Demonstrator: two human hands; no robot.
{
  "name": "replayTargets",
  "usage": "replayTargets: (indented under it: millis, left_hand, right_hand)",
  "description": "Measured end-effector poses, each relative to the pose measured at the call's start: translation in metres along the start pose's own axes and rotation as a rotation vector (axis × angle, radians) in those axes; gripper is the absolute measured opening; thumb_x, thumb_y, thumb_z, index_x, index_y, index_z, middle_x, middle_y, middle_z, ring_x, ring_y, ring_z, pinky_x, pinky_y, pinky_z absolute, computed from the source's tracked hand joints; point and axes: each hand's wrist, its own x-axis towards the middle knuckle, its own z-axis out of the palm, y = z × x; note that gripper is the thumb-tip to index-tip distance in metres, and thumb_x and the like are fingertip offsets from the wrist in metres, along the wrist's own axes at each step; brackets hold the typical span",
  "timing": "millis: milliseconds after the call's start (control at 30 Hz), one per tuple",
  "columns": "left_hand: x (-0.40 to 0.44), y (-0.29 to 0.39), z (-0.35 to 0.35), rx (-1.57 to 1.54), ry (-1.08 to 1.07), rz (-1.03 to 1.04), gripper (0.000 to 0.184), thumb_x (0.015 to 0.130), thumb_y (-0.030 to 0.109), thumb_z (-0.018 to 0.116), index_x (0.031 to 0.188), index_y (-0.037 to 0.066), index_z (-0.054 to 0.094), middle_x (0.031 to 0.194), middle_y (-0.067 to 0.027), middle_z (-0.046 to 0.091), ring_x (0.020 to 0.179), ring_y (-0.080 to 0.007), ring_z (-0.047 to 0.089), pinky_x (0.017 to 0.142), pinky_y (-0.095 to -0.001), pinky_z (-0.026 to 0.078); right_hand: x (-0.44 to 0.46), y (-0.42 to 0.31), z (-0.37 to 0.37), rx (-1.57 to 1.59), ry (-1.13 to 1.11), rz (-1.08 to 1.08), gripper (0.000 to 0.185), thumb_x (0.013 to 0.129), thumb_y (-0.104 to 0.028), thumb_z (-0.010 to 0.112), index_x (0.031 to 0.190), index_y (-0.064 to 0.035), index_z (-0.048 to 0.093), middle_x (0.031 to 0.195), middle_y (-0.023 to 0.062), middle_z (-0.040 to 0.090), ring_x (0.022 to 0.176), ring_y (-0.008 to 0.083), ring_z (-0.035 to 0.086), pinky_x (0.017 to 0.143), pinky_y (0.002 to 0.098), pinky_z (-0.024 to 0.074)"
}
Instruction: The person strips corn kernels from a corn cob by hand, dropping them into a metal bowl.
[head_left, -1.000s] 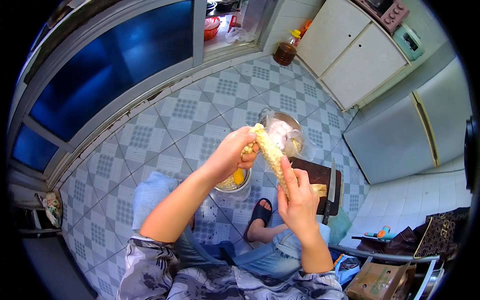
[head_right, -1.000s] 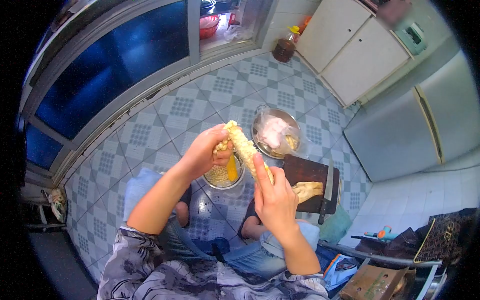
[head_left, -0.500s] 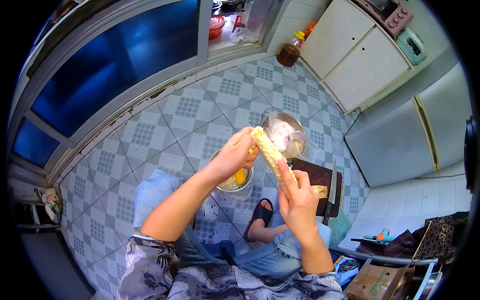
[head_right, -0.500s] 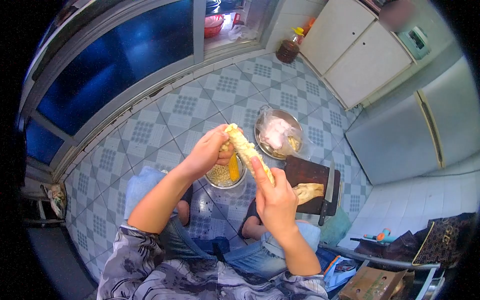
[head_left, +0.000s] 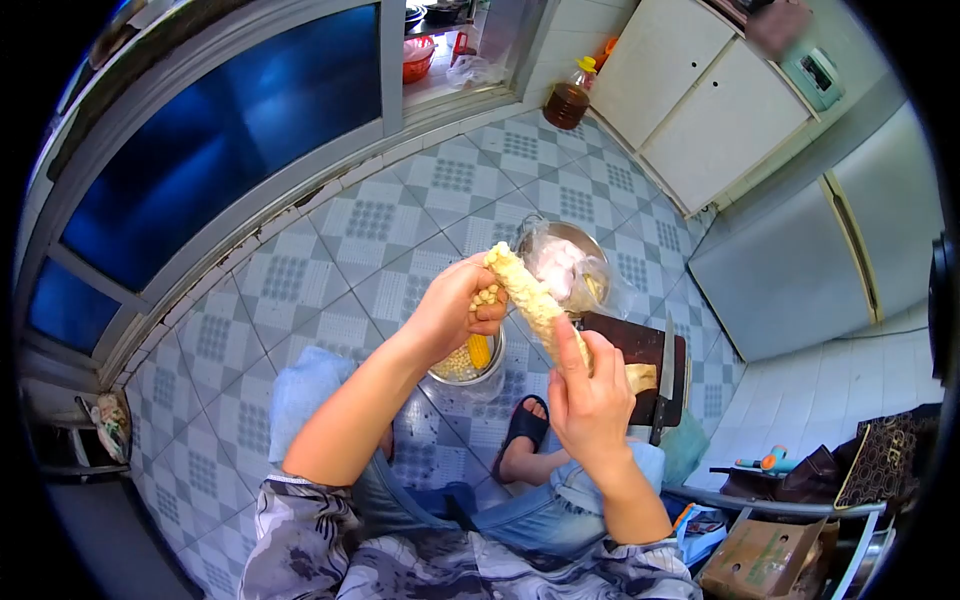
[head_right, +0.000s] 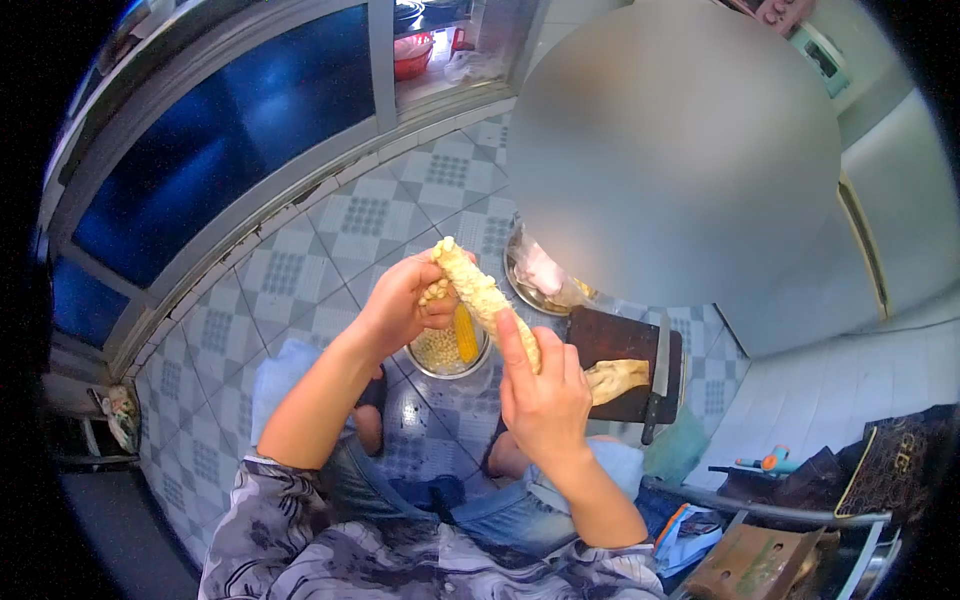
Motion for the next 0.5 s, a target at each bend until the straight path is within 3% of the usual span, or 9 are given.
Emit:
replayTargets:
  millis: [267, 500]
  left_hand:
    - [-0.0035, -0.0054, 0.0019, 0.047, 0.036, -0.044, 0.011, 0.089, 0.015, 0.041, 0.097, 0.008, 0.046, 0.077, -0.0028, 0.048, 0.053, -0.0075, 0.035, 0.045, -0.0212, 0.026]
    - [-0.0031, -0.0049, 0.0031, 0.129, -0.005, 0.001, 0.014, 0.091, 0.018, 0.042, 0.099, 0.008, 0.047, 0.077, -0.0009, 0.048, 0.053, -0.0057, 0.033, 0.045, -0.0203, 0.025]
  right_hand:
    - [-0.0005, 0.0041, 0.0021, -0.126, 0.18, 0.003, 0.059, 0.068, 0.003, 0.059, 0.127, -0.0016, 0.052, 0.097, 0.0121, 0.054, 0.082, 0.0284, 0.054, 0.072, 0.0374, 0.0471]
    - [-0.0015, 0.0072, 0.0033, -0.13, 0.207, 0.04, 0.058, 0.065, 0.004, 0.059, 0.123, -0.0009, 0.054, 0.098, 0.0116, 0.054, 0.085, 0.0288, 0.053, 0.073, 0.0376, 0.0467]
